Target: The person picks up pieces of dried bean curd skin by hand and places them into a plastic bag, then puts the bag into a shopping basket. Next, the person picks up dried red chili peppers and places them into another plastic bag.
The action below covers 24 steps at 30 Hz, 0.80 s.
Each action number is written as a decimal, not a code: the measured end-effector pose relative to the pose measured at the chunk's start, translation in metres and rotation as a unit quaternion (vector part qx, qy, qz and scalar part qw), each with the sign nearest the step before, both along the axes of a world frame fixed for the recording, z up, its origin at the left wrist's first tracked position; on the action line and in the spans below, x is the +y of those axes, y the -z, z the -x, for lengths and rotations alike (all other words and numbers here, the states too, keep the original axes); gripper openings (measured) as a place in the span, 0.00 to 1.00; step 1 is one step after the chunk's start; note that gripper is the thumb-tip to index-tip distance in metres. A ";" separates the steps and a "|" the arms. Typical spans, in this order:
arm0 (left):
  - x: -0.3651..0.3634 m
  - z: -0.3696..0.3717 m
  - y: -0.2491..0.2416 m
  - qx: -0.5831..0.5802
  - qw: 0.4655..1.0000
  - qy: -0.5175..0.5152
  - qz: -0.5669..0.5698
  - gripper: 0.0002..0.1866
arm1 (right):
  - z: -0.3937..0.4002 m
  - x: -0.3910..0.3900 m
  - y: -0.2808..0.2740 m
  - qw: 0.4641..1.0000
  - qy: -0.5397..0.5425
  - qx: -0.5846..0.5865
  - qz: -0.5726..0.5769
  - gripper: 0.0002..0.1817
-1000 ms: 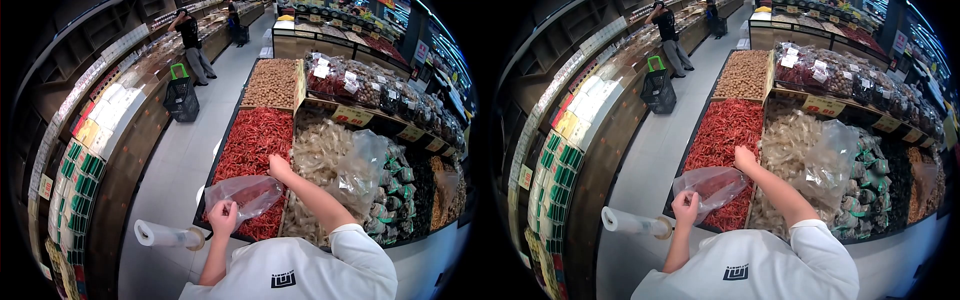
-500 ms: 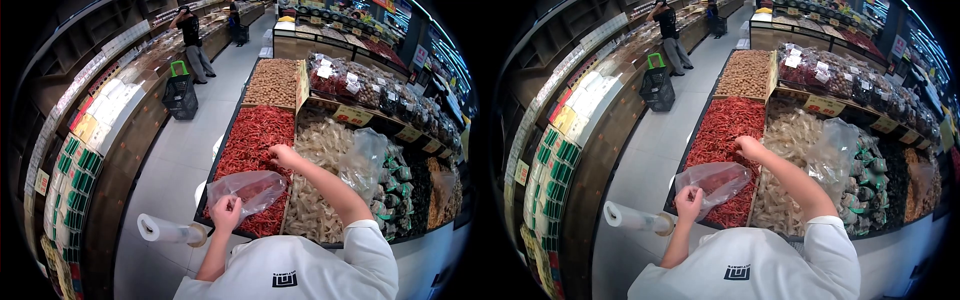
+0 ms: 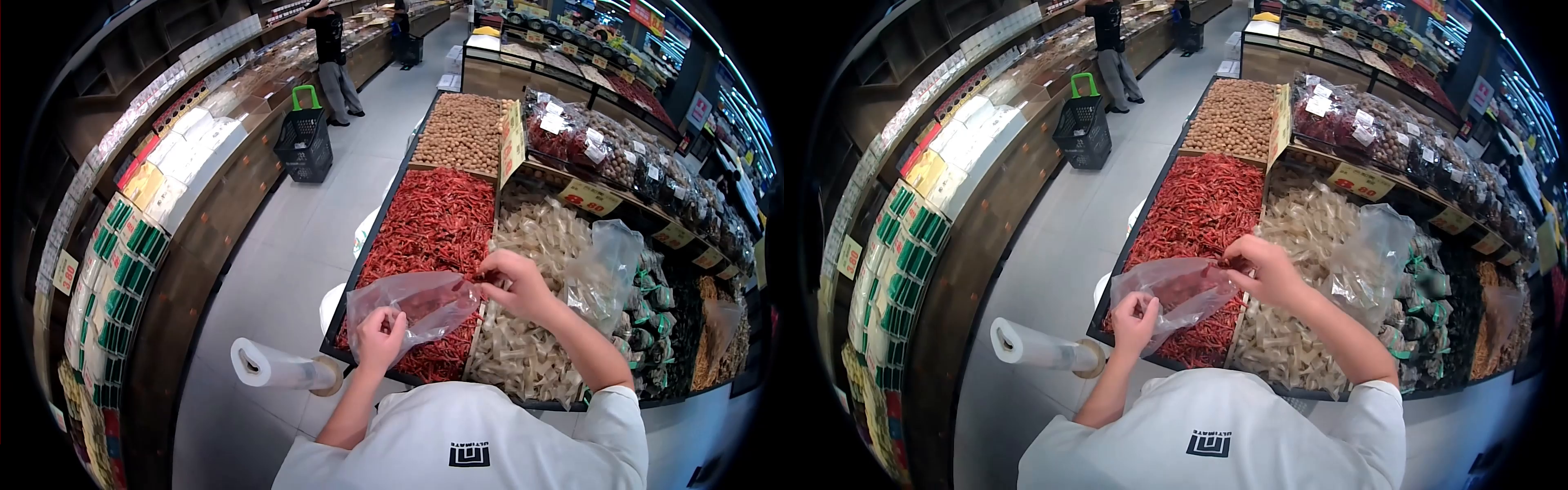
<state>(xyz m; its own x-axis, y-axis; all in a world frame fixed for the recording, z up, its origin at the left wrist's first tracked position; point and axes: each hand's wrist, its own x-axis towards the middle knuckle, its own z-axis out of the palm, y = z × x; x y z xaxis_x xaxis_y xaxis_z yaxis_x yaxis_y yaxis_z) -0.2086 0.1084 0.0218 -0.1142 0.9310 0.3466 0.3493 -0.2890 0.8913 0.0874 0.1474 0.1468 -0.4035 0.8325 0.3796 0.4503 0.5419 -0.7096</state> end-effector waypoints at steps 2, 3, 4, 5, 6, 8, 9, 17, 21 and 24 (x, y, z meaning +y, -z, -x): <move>0.002 0.000 -0.001 -0.004 1.000 -0.001 0.003 0.07 | 0.013 -0.028 0.005 0.999 0.002 0.033 0.029 0.15; 0.001 0.001 -0.002 0.001 1.000 -0.002 0.003 0.07 | 0.019 -0.036 0.017 0.998 0.012 0.037 0.042 0.14; 0.001 0.001 -0.003 0.007 1.000 -0.001 0.004 0.07 | 0.032 -0.042 0.027 0.996 0.023 0.062 0.063 0.13; 0.002 0.000 -0.003 0.007 1.000 -0.001 0.005 0.07 | 0.048 -0.044 0.037 0.992 0.035 0.088 0.084 0.12; 0.001 0.000 -0.003 0.008 1.000 0.004 0.006 0.07 | 0.058 -0.040 0.060 0.989 0.037 0.085 0.113 0.12; 0.000 -0.002 -0.003 0.010 1.000 0.012 0.012 0.07 | 0.086 -0.029 0.098 0.986 0.056 0.121 0.100 0.13; 0.001 -0.004 -0.004 0.000 1.000 0.012 0.021 0.07 | 0.096 -0.023 0.114 0.985 0.057 0.130 0.100 0.13; 0.004 0.000 0.005 -0.022 0.999 0.017 0.036 0.07 | 0.115 0.009 0.133 0.999 0.035 0.018 0.001 0.15; 0.003 0.004 0.005 -0.024 0.999 0.011 0.018 0.07 | 0.082 -0.006 0.099 0.977 0.027 0.113 0.177 0.16; 0.005 0.007 0.010 -0.023 1.000 0.008 0.003 0.07 | 0.044 -0.013 0.094 0.932 0.077 0.269 0.232 0.09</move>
